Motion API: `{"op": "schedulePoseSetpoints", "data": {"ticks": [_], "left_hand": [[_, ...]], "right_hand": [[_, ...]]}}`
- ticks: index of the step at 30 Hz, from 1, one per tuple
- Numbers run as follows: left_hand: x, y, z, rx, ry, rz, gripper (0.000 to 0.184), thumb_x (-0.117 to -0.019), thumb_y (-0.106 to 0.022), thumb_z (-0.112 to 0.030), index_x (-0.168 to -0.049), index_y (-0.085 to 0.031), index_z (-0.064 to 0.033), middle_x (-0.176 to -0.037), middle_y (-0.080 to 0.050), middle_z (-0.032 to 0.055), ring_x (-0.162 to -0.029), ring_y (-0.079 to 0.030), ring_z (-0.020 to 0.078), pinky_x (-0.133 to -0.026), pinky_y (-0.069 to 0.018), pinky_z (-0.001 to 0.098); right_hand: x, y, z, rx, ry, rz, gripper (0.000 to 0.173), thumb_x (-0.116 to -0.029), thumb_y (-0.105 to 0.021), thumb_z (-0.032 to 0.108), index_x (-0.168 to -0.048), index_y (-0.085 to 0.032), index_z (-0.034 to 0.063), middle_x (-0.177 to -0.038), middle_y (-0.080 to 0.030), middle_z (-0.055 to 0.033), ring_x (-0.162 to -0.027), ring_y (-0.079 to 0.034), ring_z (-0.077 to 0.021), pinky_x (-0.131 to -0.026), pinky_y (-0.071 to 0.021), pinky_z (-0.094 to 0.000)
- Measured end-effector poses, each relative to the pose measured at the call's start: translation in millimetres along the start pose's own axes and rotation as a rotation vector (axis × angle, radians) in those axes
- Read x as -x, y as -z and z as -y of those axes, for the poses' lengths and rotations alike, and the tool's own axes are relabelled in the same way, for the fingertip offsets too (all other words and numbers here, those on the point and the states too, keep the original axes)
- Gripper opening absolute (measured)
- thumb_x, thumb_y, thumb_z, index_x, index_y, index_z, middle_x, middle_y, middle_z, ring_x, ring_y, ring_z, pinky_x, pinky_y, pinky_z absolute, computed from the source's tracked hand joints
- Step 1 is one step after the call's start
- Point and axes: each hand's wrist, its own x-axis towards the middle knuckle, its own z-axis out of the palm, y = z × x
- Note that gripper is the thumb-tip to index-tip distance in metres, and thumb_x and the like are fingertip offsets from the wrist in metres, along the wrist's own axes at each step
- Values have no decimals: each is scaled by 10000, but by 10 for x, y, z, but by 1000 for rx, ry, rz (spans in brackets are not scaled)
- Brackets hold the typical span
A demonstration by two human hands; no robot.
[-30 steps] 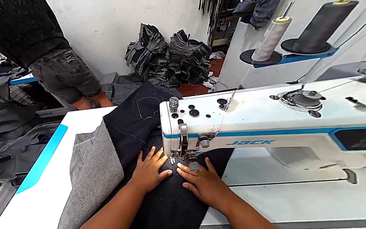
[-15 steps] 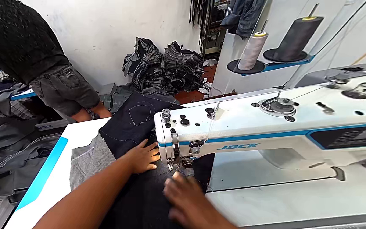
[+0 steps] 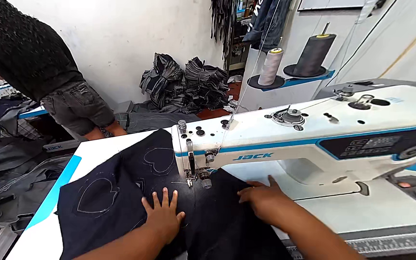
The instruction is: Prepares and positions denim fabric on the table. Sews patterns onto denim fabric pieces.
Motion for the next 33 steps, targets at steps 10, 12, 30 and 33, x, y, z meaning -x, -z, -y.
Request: {"op": "schedulePoseSetpoints", "data": {"ticks": [10,12,30,33], "left_hand": [[-609,-196,744,-103,-778,-140,595,-1078,-302,-487,-1617,-334,-239,-1709,-227,20,-1599,-79,283,-1211,10,692],[-569,-240,659,-75,-695,-165,599,-1076,-283,-516,-1614,-341,-259,-1712,-217,-18,-1602,-59,247,-1217,14,683],[-689,-270,685,122,-765,-356,488,-1082,-349,-311,-1507,-530,-152,-1632,-406,-10,-1575,-214,227,-1232,-42,661],[-708,-243,689,87,-749,-355,495,-1088,-339,-324,-1521,-512,-160,-1639,-394,-13,-1577,-210,229,-1233,-53,653]], "right_hand": [[-2,-1166,749,-20,328,-237,632,-1029,-428,568,-1568,-445,239,-1661,-364,4,-1556,-221,-415,-1068,-80,-870],[-72,-1043,568,-34,377,-164,619,-1040,-401,564,-1575,-428,255,-1672,-341,14,-1569,-191,-393,-1089,-56,-855],[-11,-399,1349,-142,60,238,814,-1029,-343,665,-1662,-160,187,-1739,-102,-45,-1586,22,-414,-1095,27,-849],[-123,-721,1228,-77,90,183,846,-1016,-340,687,-1667,-113,198,-1742,-80,-38,-1584,60,-415,-1089,46,-846]]}}
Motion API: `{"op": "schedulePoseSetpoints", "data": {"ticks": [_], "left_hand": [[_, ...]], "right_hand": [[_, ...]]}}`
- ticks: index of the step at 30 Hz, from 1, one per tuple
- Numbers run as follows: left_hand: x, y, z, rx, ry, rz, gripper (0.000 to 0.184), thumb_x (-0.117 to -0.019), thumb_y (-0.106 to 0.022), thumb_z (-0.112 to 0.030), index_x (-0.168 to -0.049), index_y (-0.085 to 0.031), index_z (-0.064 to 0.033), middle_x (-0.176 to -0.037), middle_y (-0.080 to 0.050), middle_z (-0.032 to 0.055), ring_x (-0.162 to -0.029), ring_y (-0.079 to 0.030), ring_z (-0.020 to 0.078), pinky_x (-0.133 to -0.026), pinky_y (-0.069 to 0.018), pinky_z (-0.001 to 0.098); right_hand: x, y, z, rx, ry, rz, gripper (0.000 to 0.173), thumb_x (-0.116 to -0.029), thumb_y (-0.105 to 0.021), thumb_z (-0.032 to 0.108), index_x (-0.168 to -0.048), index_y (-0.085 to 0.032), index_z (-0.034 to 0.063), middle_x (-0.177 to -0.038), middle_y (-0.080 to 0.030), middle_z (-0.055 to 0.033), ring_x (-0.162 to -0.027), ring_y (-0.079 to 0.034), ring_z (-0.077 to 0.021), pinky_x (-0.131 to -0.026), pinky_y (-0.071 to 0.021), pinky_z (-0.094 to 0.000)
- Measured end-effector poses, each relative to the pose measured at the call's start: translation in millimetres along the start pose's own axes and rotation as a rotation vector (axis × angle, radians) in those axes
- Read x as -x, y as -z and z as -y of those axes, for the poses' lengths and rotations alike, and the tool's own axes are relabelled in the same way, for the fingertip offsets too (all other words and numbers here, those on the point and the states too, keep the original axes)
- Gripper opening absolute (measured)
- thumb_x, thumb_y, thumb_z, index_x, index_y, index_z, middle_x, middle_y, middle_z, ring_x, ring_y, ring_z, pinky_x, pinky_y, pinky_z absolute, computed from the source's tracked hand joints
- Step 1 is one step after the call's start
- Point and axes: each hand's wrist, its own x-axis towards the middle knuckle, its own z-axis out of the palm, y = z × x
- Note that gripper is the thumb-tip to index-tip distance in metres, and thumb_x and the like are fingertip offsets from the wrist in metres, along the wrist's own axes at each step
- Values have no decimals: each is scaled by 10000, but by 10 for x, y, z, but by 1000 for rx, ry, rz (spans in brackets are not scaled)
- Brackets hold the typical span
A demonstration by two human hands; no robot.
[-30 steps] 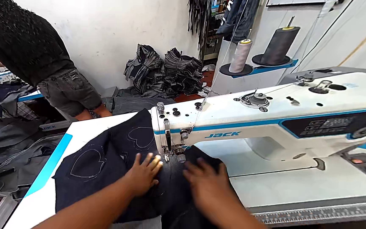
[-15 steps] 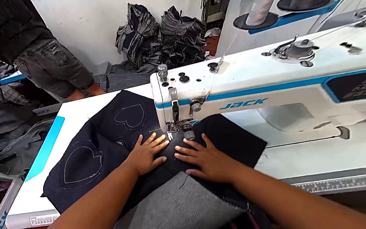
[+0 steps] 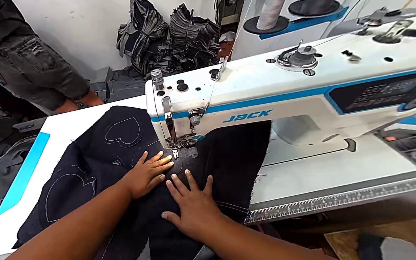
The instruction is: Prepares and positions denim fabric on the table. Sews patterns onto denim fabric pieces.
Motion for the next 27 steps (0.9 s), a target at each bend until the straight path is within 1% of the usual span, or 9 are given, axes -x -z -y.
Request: {"op": "schedulePoseSetpoints", "data": {"ticks": [7,10,11,13,14,16,18,22,27], "left_hand": [[-126,-104,-331,25,280,-100,489,-1107,-334,-293,-1561,-445,-150,-1662,-351,9,-1584,-175,276,-1213,-28,691],[-217,49,-576,30,444,67,530,-1124,-303,-336,-1626,-298,-168,-1717,-201,6,-1599,-76,284,-1207,-30,697],[-251,193,-577,7,430,139,518,-1125,-309,-332,-1613,-332,-158,-1705,-237,25,-1588,-141,300,-1212,-124,671],[-305,439,-312,-130,174,165,426,-1107,-398,-269,-1446,-588,-96,-1546,-513,90,-1447,-445,311,-1158,-356,558],[-317,496,-99,-240,-27,181,387,-1082,-459,-248,-1392,-642,-104,-1479,-580,85,-1392,-503,297,-1135,-380,540],[-291,414,304,-319,-301,214,442,-1055,-505,-287,-1463,-579,-132,-1562,-501,66,-1487,-401,303,-1216,-249,603],[-224,223,535,-212,-351,144,499,-1061,-415,-335,-1494,-541,-121,-1603,-444,90,-1532,-320,333,-1231,-177,632],[-164,49,479,-200,-284,-3,535,-1058,-336,-407,-1475,-570,-165,-1586,-475,50,-1509,-372,309,-1195,-252,639],[-107,-92,133,-115,-36,-140,483,-1049,-467,-322,-1491,-547,-144,-1594,-461,67,-1517,-344,351,-1184,-215,680]], "right_hand": [[-173,240,-644,194,268,-79,778,-988,-493,644,-1629,-308,245,-1711,-237,13,-1593,-72,-367,-1109,-24,-838],[-183,495,-777,296,287,-20,720,-981,-586,566,-1604,-372,278,-1694,-286,36,-1581,-143,-381,-1127,-38,-818],[-139,572,-644,282,198,23,673,-1000,-611,477,-1598,-387,263,-1691,-294,21,-1571,-139,-424,-1112,-13,-837],[-59,536,-272,143,31,2,582,-1050,-509,298,-1600,-373,167,-1694,-281,-58,-1556,-79,-500,-1075,30,-873],[-49,440,-106,57,-28,-12,605,-1087,-406,378,-1636,-273,159,-1722,-188,-67,-1566,-14,-487,-1075,50,-873],[-95,118,-6,-41,-62,-93,720,-1076,-312,564,-1664,-144,183,-1741,-84,-28,-1583,62,-419,-1083,78,-853],[-122,-5,-107,-42,-9,-149,760,-1061,-325,593,-1660,-158,157,-1738,-109,-36,-1586,46,-410,-1079,74,-849],[-185,73,-438,39,102,-98,731,-1064,-286,607,-1661,-170,200,-1738,-119,12,-1597,42,-354,-1103,89,-825],[-377,173,-971,224,397,-333,646,-1042,-440,551,-1580,-424,194,-1653,-378,-7,-1561,-229,-371,-1106,-43,-840]]}}
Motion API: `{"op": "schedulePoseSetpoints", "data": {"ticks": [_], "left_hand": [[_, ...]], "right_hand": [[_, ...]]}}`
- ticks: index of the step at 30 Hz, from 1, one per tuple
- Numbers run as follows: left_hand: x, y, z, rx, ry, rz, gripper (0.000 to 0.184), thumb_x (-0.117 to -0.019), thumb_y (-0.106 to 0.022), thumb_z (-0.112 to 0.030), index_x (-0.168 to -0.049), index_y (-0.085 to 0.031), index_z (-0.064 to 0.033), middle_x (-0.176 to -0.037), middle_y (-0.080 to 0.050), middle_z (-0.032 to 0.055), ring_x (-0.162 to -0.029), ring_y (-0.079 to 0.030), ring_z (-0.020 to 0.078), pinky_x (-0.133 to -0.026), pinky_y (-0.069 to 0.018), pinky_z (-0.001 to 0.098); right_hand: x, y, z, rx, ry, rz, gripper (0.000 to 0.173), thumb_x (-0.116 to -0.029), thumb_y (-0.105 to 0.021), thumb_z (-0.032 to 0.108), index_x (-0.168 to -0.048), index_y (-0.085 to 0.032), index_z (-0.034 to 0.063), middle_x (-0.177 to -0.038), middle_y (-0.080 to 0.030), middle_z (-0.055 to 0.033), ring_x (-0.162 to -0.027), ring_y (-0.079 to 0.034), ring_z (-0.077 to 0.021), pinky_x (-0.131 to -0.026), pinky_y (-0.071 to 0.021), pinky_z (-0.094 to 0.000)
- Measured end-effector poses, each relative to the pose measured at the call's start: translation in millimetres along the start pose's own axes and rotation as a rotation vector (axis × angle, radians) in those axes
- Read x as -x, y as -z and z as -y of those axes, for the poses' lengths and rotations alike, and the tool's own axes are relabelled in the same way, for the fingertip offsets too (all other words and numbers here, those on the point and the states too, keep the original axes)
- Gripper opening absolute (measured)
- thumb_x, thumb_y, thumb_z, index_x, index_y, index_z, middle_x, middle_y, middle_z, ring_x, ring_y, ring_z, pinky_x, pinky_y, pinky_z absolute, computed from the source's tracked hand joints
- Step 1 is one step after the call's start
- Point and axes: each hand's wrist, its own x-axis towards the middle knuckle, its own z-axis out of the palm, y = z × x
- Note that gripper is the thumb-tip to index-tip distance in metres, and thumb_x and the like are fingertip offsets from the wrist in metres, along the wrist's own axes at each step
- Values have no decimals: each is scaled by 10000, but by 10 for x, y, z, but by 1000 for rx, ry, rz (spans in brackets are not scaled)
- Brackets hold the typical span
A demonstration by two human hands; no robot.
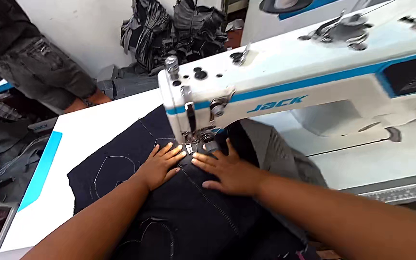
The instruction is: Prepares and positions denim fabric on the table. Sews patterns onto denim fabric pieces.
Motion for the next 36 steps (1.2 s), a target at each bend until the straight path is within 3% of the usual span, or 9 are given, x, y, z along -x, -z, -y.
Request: {"op": "schedulePoseSetpoints", "data": {"ticks": [4,8,10,13,21,23,25,29,36], "left_hand": [[-13,4,-268,21,166,16,479,-1052,-527,-255,-1521,-509,-155,-1621,-418,77,-1535,-300,361,-1200,-185,667],[-134,346,25,-118,-63,259,530,-1062,-455,-407,-1548,-473,-194,-1628,-406,65,-1473,-391,361,-1094,-348,639],[-177,298,280,-150,-224,205,581,-1058,-324,-488,-1535,-494,-204,-1606,-441,71,-1486,-383,361,-1152,-294,645],[-109,107,303,-19,-184,98,616,-1039,-328,-511,-1515,-520,-171,-1610,-433,90,-1538,-300,349,-1210,-145,683],[-54,-67,-727,24,498,98,625,-1073,-391,-520,-1615,-333,-216,-1698,-256,47,-1587,-125,329,-1208,-59,695],[-45,-25,-759,13,505,144,639,-1084,-352,-517,-1637,-266,-210,-1719,-188,30,-1594,-87,319,-1221,-53,673],[-5,15,-727,3,466,179,625,-1096,-329,-482,-1643,-243,-193,-1726,-162,19,-1597,-74,307,-1233,-48,644],[-12,18,-745,-16,490,219,634,-1097,-313,-484,-1650,-213,-189,-1733,-120,14,-1601,-29,282,-1241,-31,618],[-276,80,-1118,-44,709,359,825,-1061,-297,-605,-1651,-64,-77,-1730,2,142,-1589,30,384,-1220,-53,671]], "right_hand": [[-52,81,-164,48,71,-61,556,-1053,-422,470,-1528,-509,195,-1566,-507,-28,-1522,-333,-372,-1119,-63,-832],[-191,195,718,-258,-518,80,716,-1042,-357,632,-1574,-417,158,-1669,-319,-92,-1582,-98,-393,-1147,10,-804],[-212,69,834,-286,-620,106,811,-1001,-391,697,-1629,-287,194,-1730,-142,-31,-1575,-163,-360,-1150,-309,-669],[-126,-85,616,-243,-467,12,796,-1003,-463,651,-1609,-332,152,-1711,-211,-70,-1450,-423,-353,-1067,-453,-540],[-135,266,-476,56,88,81,700,-986,-497,628,-1549,-471,213,-1616,-429,-77,-1508,-348,-380,-1090,-399,-634],[-189,466,-188,35,-55,160,583,-981,-612,497,-1485,-551,212,-1574,-484,-66,-1485,-378,-379,-1092,-357,-689],[-172,484,334,-125,-277,164,459,-1025,-578,335,-1455,-585,173,-1601,-450,-50,-1531,-289,-377,-1142,-149,-790],[-56,54,713,-187,-431,148,594,-1091,-314,511,-1613,-350,230,-1712,-216,85,-1604,21,-289,-1135,85,-789],[-15,99,-66,-125,-32,-52,483,-1027,-583,375,-1455,-594,151,-1550,-525,-24,-1529,-326,-337,-1154,-71,-794]]}}
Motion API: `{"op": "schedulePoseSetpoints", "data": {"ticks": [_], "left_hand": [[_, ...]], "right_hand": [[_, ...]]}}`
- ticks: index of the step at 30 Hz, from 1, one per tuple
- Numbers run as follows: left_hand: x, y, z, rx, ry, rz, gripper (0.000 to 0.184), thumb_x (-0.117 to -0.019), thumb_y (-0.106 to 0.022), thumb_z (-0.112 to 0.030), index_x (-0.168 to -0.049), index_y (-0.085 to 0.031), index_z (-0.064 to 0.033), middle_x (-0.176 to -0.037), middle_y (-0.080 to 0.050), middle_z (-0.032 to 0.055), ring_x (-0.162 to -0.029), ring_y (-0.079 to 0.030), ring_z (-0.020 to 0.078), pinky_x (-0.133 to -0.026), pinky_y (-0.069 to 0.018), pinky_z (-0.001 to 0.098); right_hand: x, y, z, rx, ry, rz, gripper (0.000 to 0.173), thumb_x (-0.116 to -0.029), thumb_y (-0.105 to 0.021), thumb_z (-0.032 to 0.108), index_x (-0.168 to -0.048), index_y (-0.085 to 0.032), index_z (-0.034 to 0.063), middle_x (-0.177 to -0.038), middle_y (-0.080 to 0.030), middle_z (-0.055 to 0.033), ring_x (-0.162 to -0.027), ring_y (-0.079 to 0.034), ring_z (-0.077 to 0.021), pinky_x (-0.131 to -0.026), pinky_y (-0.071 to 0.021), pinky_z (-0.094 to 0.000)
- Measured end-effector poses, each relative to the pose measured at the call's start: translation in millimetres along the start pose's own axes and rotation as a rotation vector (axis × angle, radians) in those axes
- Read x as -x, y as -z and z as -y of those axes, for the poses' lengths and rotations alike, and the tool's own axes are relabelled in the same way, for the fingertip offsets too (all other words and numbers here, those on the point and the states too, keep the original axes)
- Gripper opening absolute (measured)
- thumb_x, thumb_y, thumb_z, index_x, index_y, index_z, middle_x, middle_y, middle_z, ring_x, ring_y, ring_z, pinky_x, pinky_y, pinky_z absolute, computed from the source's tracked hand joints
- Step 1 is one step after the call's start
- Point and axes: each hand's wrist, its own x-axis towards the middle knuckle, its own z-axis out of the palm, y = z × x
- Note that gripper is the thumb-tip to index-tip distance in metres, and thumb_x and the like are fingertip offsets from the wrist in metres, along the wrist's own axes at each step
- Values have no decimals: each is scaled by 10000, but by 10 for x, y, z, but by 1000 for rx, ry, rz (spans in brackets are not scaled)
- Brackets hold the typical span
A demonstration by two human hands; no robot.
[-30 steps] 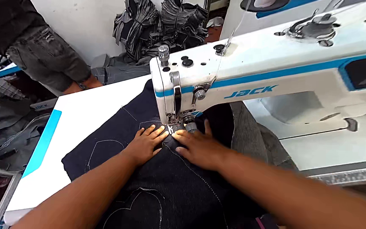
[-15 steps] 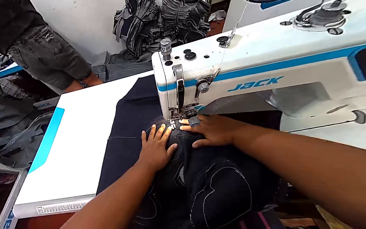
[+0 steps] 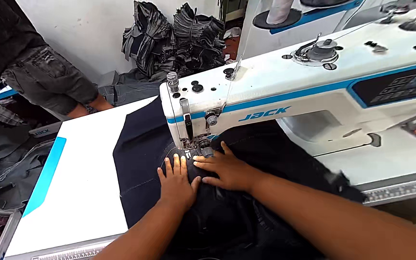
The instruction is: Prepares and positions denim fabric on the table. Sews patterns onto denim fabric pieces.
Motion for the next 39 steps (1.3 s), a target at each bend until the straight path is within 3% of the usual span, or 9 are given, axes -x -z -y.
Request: {"op": "schedulePoseSetpoints", "data": {"ticks": [3,6,17,19,22,28,31,34,39], "left_hand": [[109,37,-175,-54,31,95,960,-1021,-261,-698,-1631,7,-7,-1699,71,253,-1569,40,464,-1211,-85,687],[140,38,-233,-88,37,126,993,-1007,-249,-723,-1627,19,5,-1690,75,276,-1563,26,486,-1211,-109,679],[119,53,-283,-139,-28,109,945,-1045,-188,-662,-1602,-27,84,-1674,21,325,-1567,-19,476,-1237,-117,616],[121,-30,-238,-121,-133,30,855,-1081,-181,-579,-1593,-107,102,-1675,-84,313,-1576,-82,427,-1254,-115,566],[85,-81,-182,-83,-226,-48,740,-1102,-221,-505,-1602,-211,40,-1656,-256,241,-1548,-231,374,-1257,-155,516],[90,-137,-173,40,-217,-33,768,-1076,-251,-555,-1643,-127,-52,-1727,-87,129,-1599,-21,314,-1260,7,567],[48,-126,157,57,-385,-72,785,-1051,-319,-570,-1637,-196,-62,-1719,-159,103,-1599,-73,285,-1260,2,579],[-160,-34,679,28,-685,-34,751,-1045,-386,-520,-1618,-265,-49,-1703,-218,121,-1595,-113,282,-1263,-23,578],[-781,127,1274,-146,-1161,-41,744,-1002,-386,-509,-1565,-389,-23,-1658,-330,144,-1573,-202,337,-1256,-120,595]], "right_hand": [[-118,149,-403,101,207,82,485,-1052,-502,396,-1487,-565,193,-1566,-507,-18,-1530,-324,-344,-1167,-125,-768],[-208,270,-539,181,312,163,493,-1074,-429,398,-1511,-534,194,-1581,-487,-22,-1518,-345,-357,-1170,-162,-753],[-251,402,-476,225,254,267,473,-1100,-413,315,-1542,-486,161,-1602,-456,-54,-1517,-338,-374,-1199,-145,-708],[-266,425,-446,211,223,297,474,-1099,-437,302,-1546,-477,147,-1607,-447,-67,-1523,-321,-385,-1204,-126,-705],[-274,400,-482,237,235,278,476,-1101,-418,325,-1541,-485,155,-1603,-455,-64,-1518,-336,-379,-1201,-136,-709],[-209,290,-395,247,141,224,479,-1091,-423,355,-1537,-497,198,-1599,-464,-20,-1528,-327,-322,-1216,-121,-685],[-93,248,-160,208,-21,251,529,-1099,-367,426,-1582,-421,217,-1651,-380,-11,-1580,-186,-321,-1227,-59,-682],[62,153,233,120,-212,297,591,-1108,-283,467,-1629,-301,188,-1703,-261,-26,-1594,-71,-367,-1197,-53,-727],[4,-200,952,61,-501,125,631,-1095,-335,451,-1613,-319,90,-1691,-281,-94,-1570,-107,-454,-1112,-61,-828]]}}
